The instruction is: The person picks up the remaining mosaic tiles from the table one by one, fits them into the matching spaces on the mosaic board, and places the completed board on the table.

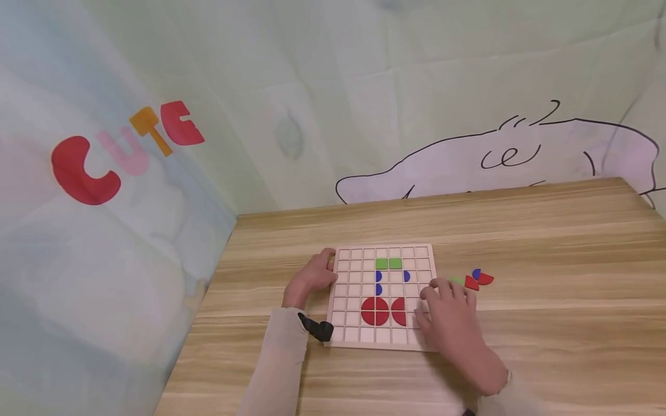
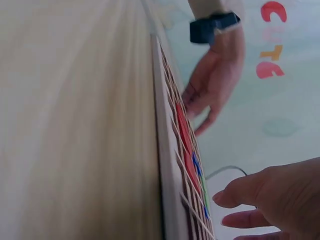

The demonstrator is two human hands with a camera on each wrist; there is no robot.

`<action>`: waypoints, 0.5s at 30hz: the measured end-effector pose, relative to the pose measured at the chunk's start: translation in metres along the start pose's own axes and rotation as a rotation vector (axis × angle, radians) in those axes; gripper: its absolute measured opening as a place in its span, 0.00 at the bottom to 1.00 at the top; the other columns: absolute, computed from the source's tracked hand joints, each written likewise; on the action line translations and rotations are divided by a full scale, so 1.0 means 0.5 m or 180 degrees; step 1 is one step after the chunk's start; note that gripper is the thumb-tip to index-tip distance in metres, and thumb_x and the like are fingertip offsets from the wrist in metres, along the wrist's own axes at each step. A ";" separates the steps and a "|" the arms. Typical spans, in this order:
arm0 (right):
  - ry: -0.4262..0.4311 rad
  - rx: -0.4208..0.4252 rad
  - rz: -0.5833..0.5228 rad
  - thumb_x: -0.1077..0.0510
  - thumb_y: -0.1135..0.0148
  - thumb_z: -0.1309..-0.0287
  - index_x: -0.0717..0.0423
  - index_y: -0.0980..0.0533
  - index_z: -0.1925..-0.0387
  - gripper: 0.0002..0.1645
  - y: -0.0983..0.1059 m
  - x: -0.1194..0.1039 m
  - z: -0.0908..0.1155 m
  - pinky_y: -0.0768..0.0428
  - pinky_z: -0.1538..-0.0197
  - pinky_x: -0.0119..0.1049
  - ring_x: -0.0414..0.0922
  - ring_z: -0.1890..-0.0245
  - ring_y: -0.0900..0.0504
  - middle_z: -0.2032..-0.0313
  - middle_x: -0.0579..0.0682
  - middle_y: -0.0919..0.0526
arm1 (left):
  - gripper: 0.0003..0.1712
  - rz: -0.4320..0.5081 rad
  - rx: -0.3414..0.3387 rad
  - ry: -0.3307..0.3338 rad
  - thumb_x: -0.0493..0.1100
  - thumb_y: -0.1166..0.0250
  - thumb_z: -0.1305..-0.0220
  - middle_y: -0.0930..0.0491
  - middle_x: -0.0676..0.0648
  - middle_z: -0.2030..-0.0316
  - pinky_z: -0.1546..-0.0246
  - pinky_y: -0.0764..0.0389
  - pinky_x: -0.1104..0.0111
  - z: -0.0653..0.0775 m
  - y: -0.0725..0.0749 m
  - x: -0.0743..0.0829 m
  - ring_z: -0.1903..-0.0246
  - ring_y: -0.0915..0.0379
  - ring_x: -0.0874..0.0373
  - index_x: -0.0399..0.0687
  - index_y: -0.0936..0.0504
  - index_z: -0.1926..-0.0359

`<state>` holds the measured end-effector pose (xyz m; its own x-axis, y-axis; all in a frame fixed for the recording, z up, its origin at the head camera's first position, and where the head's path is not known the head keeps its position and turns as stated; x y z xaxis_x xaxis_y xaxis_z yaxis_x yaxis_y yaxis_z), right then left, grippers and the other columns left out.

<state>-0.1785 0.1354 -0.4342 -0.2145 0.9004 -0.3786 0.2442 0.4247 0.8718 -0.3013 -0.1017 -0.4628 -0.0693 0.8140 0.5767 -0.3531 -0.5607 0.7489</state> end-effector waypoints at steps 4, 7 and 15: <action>0.0015 0.0151 -0.0011 0.57 0.32 0.53 0.57 0.23 0.66 0.12 0.033 0.043 -0.006 0.42 0.54 0.58 0.62 0.52 0.33 0.55 0.60 0.24 | 0.37 0.0015 0.0000 -0.0040 0.29 0.50 0.41 0.32 0.36 0.39 0.57 0.34 0.61 -0.001 0.001 0.002 0.55 0.35 0.49 0.43 0.42 0.29; -0.0132 0.0174 0.0023 0.57 0.32 0.53 0.59 0.23 0.65 0.13 0.051 0.082 -0.011 0.42 0.55 0.60 0.64 0.52 0.34 0.55 0.62 0.26 | 0.36 0.0014 0.0003 -0.0060 0.29 0.50 0.40 0.31 0.37 0.41 0.58 0.34 0.61 -0.002 0.002 0.003 0.56 0.35 0.49 0.43 0.42 0.29; -0.0546 0.0033 0.0117 0.58 0.32 0.52 0.66 0.23 0.62 0.18 0.051 0.170 -0.027 0.45 0.52 0.65 0.71 0.48 0.39 0.51 0.70 0.31 | 0.36 -0.0030 -0.0008 -0.0036 0.30 0.50 0.40 0.34 0.36 0.37 0.55 0.34 0.60 0.001 0.003 0.004 0.54 0.36 0.48 0.43 0.42 0.29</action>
Point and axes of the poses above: each hand's wrist, its own z-axis away from the middle knuckle, its own y-axis out of the back of the hand, x = y × z, the point moved 8 cm from there along -z, towards the middle knuckle
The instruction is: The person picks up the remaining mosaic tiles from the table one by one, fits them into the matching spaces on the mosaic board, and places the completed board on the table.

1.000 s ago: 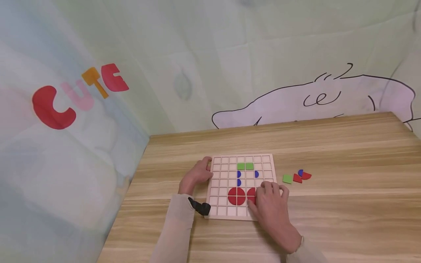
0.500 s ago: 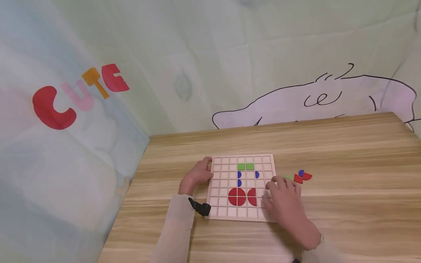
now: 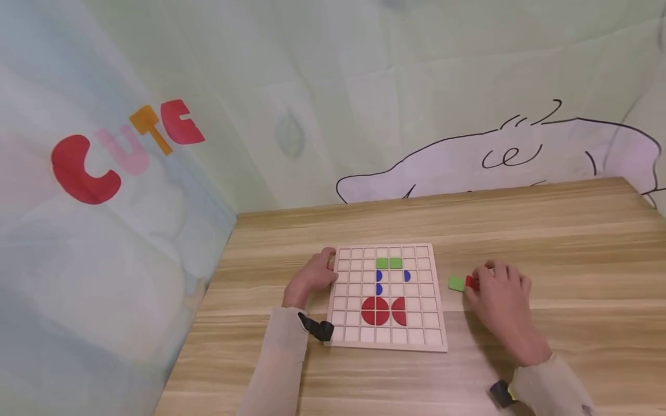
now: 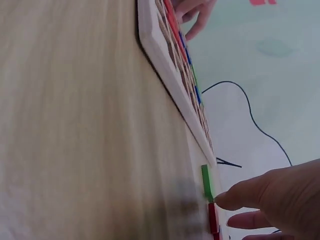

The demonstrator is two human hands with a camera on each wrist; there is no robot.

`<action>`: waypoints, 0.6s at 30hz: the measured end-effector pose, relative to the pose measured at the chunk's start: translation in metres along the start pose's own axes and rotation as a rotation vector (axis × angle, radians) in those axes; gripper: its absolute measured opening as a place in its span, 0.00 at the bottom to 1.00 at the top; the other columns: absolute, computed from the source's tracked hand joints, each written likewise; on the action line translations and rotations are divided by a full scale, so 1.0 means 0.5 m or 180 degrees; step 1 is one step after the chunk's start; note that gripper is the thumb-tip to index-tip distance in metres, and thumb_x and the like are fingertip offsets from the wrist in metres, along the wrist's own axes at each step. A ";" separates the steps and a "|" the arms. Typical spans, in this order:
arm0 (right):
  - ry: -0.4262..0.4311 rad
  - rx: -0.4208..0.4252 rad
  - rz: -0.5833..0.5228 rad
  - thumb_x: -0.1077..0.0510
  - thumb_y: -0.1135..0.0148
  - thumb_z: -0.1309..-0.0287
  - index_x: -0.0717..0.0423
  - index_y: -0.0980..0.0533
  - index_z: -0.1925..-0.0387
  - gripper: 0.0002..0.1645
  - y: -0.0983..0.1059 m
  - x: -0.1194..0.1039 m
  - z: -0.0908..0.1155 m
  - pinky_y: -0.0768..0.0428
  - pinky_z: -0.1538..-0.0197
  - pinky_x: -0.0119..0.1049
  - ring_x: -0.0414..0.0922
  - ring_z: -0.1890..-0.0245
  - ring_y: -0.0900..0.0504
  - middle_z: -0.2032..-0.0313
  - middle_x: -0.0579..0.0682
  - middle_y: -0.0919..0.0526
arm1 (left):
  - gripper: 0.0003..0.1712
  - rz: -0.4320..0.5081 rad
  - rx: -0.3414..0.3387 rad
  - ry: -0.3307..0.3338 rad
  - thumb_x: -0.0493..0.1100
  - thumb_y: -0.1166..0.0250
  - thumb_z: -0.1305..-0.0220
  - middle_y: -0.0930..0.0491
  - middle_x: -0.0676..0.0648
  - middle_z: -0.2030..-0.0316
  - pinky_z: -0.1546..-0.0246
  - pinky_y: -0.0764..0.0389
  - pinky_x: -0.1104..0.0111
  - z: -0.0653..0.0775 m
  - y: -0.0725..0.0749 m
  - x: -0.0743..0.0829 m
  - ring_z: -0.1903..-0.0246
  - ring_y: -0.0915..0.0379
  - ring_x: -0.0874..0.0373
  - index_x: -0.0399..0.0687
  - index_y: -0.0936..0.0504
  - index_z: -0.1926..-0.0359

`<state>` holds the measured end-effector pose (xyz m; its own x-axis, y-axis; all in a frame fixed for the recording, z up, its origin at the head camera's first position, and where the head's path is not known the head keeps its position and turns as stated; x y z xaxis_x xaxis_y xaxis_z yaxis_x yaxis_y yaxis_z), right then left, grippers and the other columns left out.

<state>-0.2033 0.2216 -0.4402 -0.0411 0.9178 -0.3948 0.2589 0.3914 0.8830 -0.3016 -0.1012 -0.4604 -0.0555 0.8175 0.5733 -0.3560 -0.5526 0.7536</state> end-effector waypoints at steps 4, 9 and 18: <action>-0.0062 -0.0058 0.0035 0.56 0.33 0.50 0.66 0.23 0.61 0.19 -0.010 0.012 -0.004 0.46 0.51 0.66 0.72 0.48 0.40 0.50 0.71 0.32 | 0.36 -0.0017 0.0010 -0.0023 0.30 0.50 0.40 0.33 0.35 0.38 0.55 0.33 0.60 0.002 0.000 0.001 0.55 0.35 0.49 0.42 0.42 0.30; -0.0094 -0.0038 0.0078 0.55 0.34 0.49 0.69 0.24 0.61 0.21 -0.016 0.016 -0.005 0.45 0.51 0.66 0.71 0.48 0.40 0.50 0.71 0.32 | 0.35 -0.0002 0.0007 -0.0005 0.30 0.50 0.40 0.34 0.35 0.38 0.55 0.33 0.60 0.001 -0.002 -0.002 0.54 0.35 0.48 0.43 0.42 0.30; -0.0139 -0.0022 0.0034 0.55 0.33 0.50 0.70 0.23 0.67 0.18 -0.019 0.019 -0.008 0.46 0.50 0.65 0.70 0.47 0.41 0.50 0.71 0.33 | 0.36 0.0026 -0.0023 0.0011 0.29 0.50 0.40 0.34 0.35 0.38 0.59 0.34 0.61 -0.002 -0.003 -0.003 0.55 0.35 0.48 0.43 0.43 0.29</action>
Point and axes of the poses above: each hand's wrist, its own z-axis away from the middle knuckle, its own y-axis out of the back of the hand, x = y × z, the point moved 8 cm from there along -z, towards the middle knuckle
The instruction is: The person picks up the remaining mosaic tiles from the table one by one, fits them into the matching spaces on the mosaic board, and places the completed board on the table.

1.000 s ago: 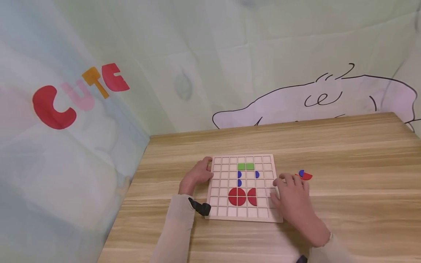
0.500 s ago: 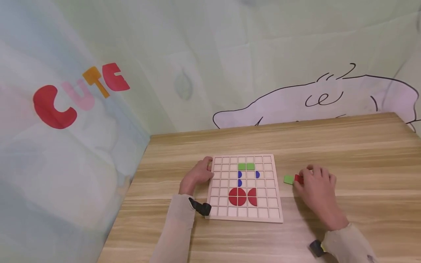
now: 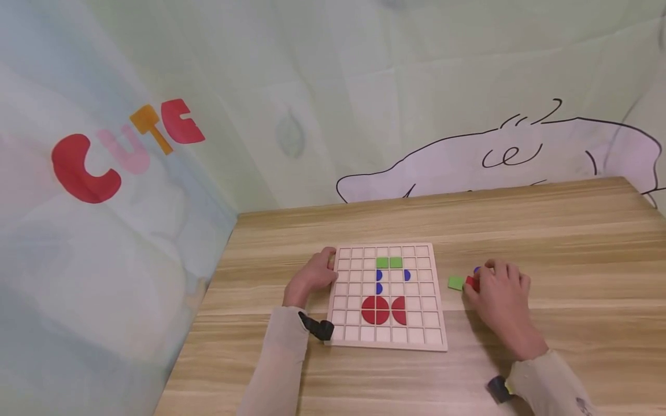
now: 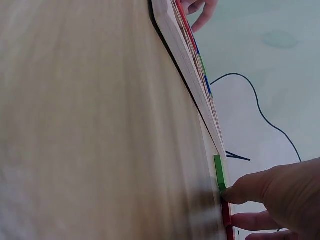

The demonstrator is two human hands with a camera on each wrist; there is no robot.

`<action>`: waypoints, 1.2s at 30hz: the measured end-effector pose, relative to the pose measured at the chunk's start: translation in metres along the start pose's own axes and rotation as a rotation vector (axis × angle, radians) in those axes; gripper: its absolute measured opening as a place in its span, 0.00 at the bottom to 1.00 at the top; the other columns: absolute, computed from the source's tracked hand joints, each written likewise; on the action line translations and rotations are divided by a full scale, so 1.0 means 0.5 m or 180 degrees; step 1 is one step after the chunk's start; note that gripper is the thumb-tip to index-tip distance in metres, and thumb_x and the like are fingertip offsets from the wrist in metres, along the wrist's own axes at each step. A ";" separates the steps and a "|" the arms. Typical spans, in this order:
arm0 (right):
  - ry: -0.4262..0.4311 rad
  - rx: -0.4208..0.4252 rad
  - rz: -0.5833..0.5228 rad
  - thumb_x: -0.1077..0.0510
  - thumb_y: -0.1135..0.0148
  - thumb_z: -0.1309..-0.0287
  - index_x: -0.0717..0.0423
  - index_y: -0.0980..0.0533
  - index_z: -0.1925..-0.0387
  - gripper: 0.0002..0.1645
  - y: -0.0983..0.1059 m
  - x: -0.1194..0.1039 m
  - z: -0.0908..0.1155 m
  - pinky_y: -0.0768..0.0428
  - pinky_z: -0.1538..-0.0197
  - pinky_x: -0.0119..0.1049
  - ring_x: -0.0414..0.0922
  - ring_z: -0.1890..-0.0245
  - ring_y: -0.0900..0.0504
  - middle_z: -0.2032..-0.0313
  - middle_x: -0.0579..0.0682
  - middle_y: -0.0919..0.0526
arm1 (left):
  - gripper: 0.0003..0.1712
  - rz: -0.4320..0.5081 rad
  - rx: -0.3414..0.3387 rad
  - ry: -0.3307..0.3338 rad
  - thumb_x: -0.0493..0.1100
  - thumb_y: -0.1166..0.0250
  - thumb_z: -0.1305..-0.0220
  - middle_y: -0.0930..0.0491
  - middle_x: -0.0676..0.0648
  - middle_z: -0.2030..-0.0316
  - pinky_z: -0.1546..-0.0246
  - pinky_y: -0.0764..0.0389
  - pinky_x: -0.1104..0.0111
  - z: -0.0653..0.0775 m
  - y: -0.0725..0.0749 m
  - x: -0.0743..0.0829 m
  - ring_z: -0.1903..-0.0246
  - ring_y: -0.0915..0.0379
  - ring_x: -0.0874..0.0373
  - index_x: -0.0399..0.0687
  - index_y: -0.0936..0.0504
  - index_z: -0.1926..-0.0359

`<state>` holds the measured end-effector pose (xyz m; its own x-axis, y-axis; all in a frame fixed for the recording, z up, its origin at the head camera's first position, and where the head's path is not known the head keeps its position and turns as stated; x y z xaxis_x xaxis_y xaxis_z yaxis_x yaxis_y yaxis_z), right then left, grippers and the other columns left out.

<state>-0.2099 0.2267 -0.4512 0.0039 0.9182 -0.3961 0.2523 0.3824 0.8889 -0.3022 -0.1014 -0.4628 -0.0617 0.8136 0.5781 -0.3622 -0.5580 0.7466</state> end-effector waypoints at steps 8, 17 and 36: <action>0.0015 0.0003 -0.0058 0.55 0.35 0.49 0.70 0.23 0.68 0.18 0.003 0.004 -0.002 0.48 0.49 0.65 0.71 0.47 0.41 0.49 0.72 0.32 | 0.36 -0.0017 -0.0009 0.0005 0.30 0.50 0.39 0.35 0.35 0.36 0.55 0.34 0.60 0.000 0.001 -0.001 0.53 0.36 0.47 0.44 0.43 0.29; 0.0016 -0.0017 -0.0096 0.55 0.34 0.49 0.68 0.23 0.66 0.17 0.013 -0.010 -0.001 0.48 0.49 0.65 0.71 0.47 0.41 0.48 0.72 0.33 | 0.36 -0.0031 0.0003 0.0006 0.30 0.49 0.40 0.36 0.35 0.35 0.54 0.34 0.59 0.001 0.003 0.001 0.53 0.36 0.47 0.44 0.42 0.29; 0.0273 0.0037 -0.0217 0.54 0.29 0.53 0.64 0.23 0.69 0.17 0.022 -0.094 0.007 0.45 0.49 0.64 0.69 0.48 0.37 0.49 0.70 0.29 | 0.37 0.0015 0.0009 0.0019 0.29 0.50 0.42 0.38 0.34 0.34 0.50 0.33 0.57 0.000 0.001 0.000 0.51 0.37 0.47 0.44 0.42 0.29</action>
Point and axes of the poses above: each hand's wrist, its own z-axis away from the middle knuckle, its own y-axis out of the back of the hand, x = y × z, the point moved 8 cm from there along -z, towards the middle knuckle
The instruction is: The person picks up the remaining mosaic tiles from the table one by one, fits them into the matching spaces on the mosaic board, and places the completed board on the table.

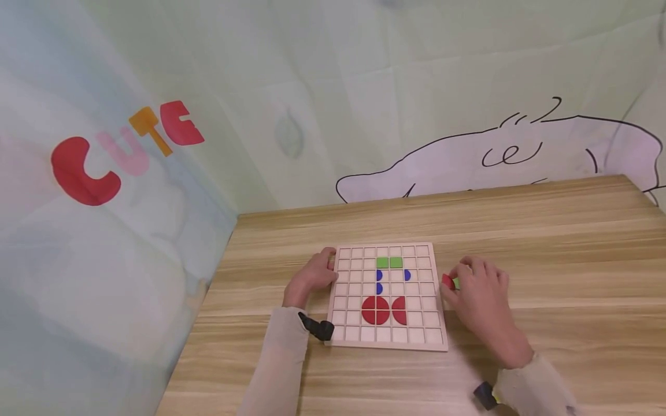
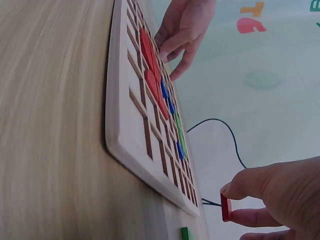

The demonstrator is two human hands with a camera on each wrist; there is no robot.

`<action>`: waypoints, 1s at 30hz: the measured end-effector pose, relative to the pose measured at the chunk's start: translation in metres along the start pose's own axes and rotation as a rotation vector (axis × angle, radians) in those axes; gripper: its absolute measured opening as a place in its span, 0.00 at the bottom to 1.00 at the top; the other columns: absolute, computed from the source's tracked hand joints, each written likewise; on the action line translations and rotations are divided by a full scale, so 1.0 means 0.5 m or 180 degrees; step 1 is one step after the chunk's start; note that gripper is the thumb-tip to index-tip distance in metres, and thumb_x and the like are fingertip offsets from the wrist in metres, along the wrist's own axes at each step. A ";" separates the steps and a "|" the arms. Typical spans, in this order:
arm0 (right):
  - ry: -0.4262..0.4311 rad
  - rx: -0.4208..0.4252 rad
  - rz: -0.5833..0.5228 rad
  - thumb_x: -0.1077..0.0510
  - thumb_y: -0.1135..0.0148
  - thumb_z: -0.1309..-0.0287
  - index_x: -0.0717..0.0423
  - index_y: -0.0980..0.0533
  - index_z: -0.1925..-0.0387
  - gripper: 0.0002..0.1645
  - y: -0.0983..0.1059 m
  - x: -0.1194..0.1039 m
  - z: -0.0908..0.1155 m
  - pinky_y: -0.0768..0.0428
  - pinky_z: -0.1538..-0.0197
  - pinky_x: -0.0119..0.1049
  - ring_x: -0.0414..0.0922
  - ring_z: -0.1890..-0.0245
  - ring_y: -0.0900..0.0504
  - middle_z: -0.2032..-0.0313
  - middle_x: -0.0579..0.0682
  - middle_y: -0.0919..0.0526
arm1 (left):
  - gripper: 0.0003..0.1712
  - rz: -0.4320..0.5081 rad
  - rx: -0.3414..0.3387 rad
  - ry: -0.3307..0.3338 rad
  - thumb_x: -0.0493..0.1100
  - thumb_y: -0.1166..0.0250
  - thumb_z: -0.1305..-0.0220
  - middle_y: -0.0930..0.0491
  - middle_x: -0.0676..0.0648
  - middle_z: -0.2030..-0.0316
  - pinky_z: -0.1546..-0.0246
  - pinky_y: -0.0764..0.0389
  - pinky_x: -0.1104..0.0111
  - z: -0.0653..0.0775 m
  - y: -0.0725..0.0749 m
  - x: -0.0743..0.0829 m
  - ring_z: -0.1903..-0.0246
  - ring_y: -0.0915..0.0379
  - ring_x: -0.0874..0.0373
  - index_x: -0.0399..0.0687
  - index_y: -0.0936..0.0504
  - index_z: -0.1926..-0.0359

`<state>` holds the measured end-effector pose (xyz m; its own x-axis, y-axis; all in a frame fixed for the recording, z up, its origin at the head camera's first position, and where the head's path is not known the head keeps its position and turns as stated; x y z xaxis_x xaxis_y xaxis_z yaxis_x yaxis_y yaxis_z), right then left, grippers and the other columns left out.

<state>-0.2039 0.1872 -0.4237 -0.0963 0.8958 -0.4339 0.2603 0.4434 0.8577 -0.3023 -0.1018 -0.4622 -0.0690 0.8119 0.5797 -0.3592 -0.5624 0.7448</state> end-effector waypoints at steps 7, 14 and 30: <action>0.0092 -0.0103 -0.0065 0.55 0.29 0.53 0.60 0.22 0.73 0.13 -0.019 -0.031 0.004 0.44 0.49 0.63 0.65 0.48 0.35 0.52 0.66 0.27 | 0.37 -0.0003 -0.0024 0.0036 0.30 0.50 0.41 0.40 0.35 0.33 0.49 0.34 0.57 0.000 -0.001 -0.002 0.48 0.38 0.47 0.46 0.43 0.29; 0.0129 -0.0354 -0.0023 0.54 0.28 0.54 0.56 0.21 0.75 0.11 -0.053 -0.056 0.012 0.42 0.49 0.62 0.62 0.48 0.35 0.52 0.63 0.26 | 0.37 -0.0017 -0.0021 0.0034 0.30 0.50 0.40 0.39 0.35 0.33 0.51 0.34 0.58 0.000 -0.003 -0.005 0.50 0.37 0.48 0.46 0.43 0.29; 0.0258 -0.0539 0.0240 0.52 0.27 0.54 0.53 0.22 0.75 0.12 -0.096 -0.093 0.015 0.36 0.50 0.58 0.61 0.48 0.32 0.52 0.61 0.24 | 0.37 0.0010 -0.0034 0.0031 0.31 0.51 0.40 0.41 0.36 0.32 0.47 0.34 0.57 -0.002 -0.004 -0.005 0.46 0.38 0.48 0.47 0.43 0.28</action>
<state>-0.2046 0.1240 -0.4469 -0.1616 0.9231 -0.3489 0.1052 0.3676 0.9240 -0.3023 -0.1024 -0.4654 -0.0793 0.8117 0.5787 -0.3689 -0.5632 0.7394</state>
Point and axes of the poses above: each hand's wrist, its own z-axis away from the middle knuckle, its own y-axis out of the back of the hand, x = y × z, the point moved 8 cm from there along -z, towards the middle knuckle
